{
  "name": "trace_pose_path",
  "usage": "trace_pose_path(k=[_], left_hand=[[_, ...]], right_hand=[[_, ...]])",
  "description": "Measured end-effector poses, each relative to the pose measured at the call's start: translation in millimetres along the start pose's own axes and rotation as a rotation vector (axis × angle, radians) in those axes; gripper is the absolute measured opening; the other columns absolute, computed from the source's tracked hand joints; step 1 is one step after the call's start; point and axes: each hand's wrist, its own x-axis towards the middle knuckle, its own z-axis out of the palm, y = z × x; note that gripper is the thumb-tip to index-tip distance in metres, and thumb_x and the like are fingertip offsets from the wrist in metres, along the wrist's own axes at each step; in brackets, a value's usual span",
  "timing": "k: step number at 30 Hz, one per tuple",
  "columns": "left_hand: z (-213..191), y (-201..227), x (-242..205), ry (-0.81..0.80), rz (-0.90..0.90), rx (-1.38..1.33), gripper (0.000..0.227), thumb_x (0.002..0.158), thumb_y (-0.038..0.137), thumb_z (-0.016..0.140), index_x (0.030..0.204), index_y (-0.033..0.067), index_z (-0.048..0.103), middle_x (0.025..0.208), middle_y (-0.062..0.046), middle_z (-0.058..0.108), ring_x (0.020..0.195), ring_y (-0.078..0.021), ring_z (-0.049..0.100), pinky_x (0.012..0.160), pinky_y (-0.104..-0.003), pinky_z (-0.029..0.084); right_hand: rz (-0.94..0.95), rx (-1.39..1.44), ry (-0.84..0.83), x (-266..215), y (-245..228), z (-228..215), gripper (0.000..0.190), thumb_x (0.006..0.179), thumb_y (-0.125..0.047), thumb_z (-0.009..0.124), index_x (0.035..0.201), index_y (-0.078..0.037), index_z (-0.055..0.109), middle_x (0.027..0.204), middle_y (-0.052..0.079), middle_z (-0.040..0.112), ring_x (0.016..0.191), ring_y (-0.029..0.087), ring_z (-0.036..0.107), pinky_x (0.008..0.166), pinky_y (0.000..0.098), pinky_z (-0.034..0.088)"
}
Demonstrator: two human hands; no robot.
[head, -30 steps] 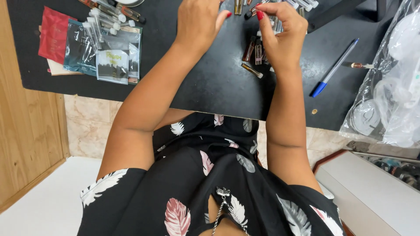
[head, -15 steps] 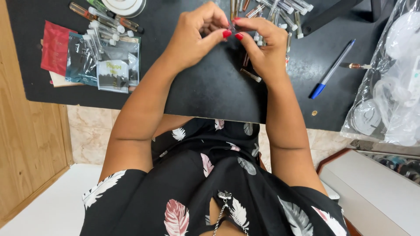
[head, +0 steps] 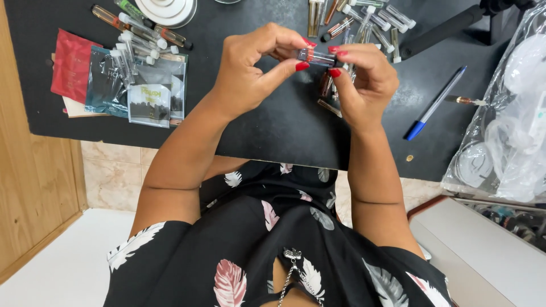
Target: The person is assembling small perfume sample vials by manually inserting plastic stoppers into glass tubes.
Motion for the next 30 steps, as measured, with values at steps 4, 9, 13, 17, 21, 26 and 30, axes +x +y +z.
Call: trace_pose_path(k=[4, 9, 13, 17, 21, 26, 30], left_hand=[[-0.5, 6.5, 0.9, -0.008, 0.016, -0.027, 0.017, 0.099, -0.011, 0.071, 0.111, 0.0006, 0.068, 0.111, -0.015, 0.074, 0.095, -0.0216, 0.074, 0.090, -0.031, 0.064], [-0.6, 6.7, 0.7, -0.020, 0.076, -0.017, 0.021, 0.098, -0.014, 0.072, 0.112, -0.0002, 0.068, 0.112, -0.017, 0.074, 0.099, -0.0258, 0.075, 0.090, -0.033, 0.065], [-0.3, 5.5, 0.8, -0.010, 0.083, -0.015, 0.016, 0.098, -0.006, 0.079, 0.112, -0.0023, 0.070, 0.105, -0.016, 0.075, 0.089, -0.0237, 0.075, 0.083, -0.031, 0.065], [0.0, 7.0, 0.5, -0.009, 0.079, 0.000, 0.015, 0.099, -0.005, 0.079, 0.111, -0.0020, 0.071, 0.105, -0.015, 0.075, 0.090, -0.0232, 0.075, 0.083, -0.031, 0.064], [0.2, 5.3, 1.1, -0.007, 0.077, -0.006, 0.015, 0.098, -0.006, 0.078, 0.111, -0.0025, 0.070, 0.104, -0.016, 0.075, 0.089, -0.0239, 0.076, 0.082, -0.031, 0.065], [0.3, 4.3, 0.9, -0.002, 0.086, 0.004, 0.015, 0.098, -0.006, 0.078, 0.110, -0.0024, 0.071, 0.104, -0.016, 0.075, 0.088, -0.0242, 0.075, 0.081, -0.031, 0.065], [0.7, 3.4, 0.2, -0.002, 0.086, -0.011, 0.016, 0.098, -0.008, 0.078, 0.111, -0.0019, 0.070, 0.104, -0.016, 0.074, 0.089, -0.0242, 0.075, 0.081, -0.031, 0.064]], right_hand=[[-0.061, -0.047, 0.003, -1.8, -2.1, -2.8, 0.005, 0.103, -0.002, 0.071, 0.106, -0.004, 0.069, 0.104, 0.020, 0.070, 0.092, 0.029, 0.069, 0.083, 0.0366, 0.057], [-0.076, -0.033, -0.002, -2.7, -1.7, -4.7, 0.004, 0.102, -0.001, 0.070, 0.106, -0.003, 0.069, 0.104, 0.021, 0.071, 0.091, 0.030, 0.070, 0.083, 0.0375, 0.058], [-0.053, -0.054, 0.004, -4.1, -0.6, -4.2, 0.010, 0.103, -0.011, 0.070, 0.105, -0.001, 0.068, 0.100, 0.022, 0.072, 0.088, 0.030, 0.069, 0.080, 0.0377, 0.056], [-0.052, -0.054, 0.005, -3.9, -1.4, -3.4, 0.009, 0.103, -0.010, 0.070, 0.105, -0.001, 0.069, 0.100, 0.022, 0.072, 0.087, 0.030, 0.070, 0.079, 0.0378, 0.057], [-0.043, -0.063, 0.013, -3.5, -1.7, -2.8, 0.005, 0.102, -0.004, 0.070, 0.105, -0.001, 0.069, 0.100, 0.021, 0.073, 0.088, 0.030, 0.070, 0.079, 0.0373, 0.056], [-0.042, -0.053, 0.007, -3.5, -0.8, -2.9, 0.005, 0.102, -0.002, 0.070, 0.107, -0.001, 0.069, 0.101, 0.021, 0.073, 0.089, 0.030, 0.070, 0.080, 0.0370, 0.056], [-0.038, -0.047, 0.007, -3.3, -1.1, -2.5, 0.006, 0.101, 0.001, 0.070, 0.106, -0.001, 0.069, 0.101, 0.021, 0.072, 0.089, 0.030, 0.070, 0.081, 0.0370, 0.057]])
